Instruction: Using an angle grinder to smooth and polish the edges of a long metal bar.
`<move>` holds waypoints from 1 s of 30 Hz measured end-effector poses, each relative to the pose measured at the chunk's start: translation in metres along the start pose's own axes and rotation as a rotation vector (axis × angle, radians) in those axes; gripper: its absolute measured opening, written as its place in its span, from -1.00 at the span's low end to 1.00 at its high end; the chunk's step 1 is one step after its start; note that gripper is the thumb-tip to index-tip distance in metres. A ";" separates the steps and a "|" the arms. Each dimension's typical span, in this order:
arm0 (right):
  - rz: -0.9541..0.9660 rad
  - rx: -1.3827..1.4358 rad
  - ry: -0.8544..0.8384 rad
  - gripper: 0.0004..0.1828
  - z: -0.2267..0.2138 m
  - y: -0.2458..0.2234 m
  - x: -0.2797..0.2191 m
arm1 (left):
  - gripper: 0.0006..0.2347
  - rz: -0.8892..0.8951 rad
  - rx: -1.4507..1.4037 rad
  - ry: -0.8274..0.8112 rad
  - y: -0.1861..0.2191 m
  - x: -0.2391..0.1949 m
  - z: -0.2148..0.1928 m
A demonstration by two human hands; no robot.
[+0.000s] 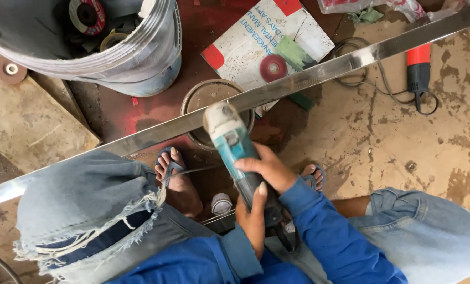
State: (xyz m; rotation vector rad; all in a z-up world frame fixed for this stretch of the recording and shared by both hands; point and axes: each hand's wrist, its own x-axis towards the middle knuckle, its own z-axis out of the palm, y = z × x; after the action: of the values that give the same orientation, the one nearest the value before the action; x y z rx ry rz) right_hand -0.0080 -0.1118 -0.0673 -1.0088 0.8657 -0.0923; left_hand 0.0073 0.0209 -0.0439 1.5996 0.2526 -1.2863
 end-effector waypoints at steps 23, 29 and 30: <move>-0.082 0.202 0.164 -0.54 -0.031 0.019 -0.022 | -0.50 0.045 0.051 -0.184 -0.007 0.010 0.012; -0.157 0.234 0.267 -0.62 -0.031 0.022 -0.027 | -0.53 0.128 0.124 -0.288 -0.023 0.015 0.009; -0.117 0.179 0.182 -0.55 -0.028 0.027 -0.022 | -0.52 0.083 0.144 -0.178 -0.033 0.015 0.004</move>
State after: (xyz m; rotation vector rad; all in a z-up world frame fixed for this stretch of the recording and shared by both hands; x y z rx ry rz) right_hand -0.0498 -0.1060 -0.0821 -0.8911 0.9459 -0.3596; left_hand -0.0119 0.0265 -0.0743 1.5858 -0.0175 -1.3978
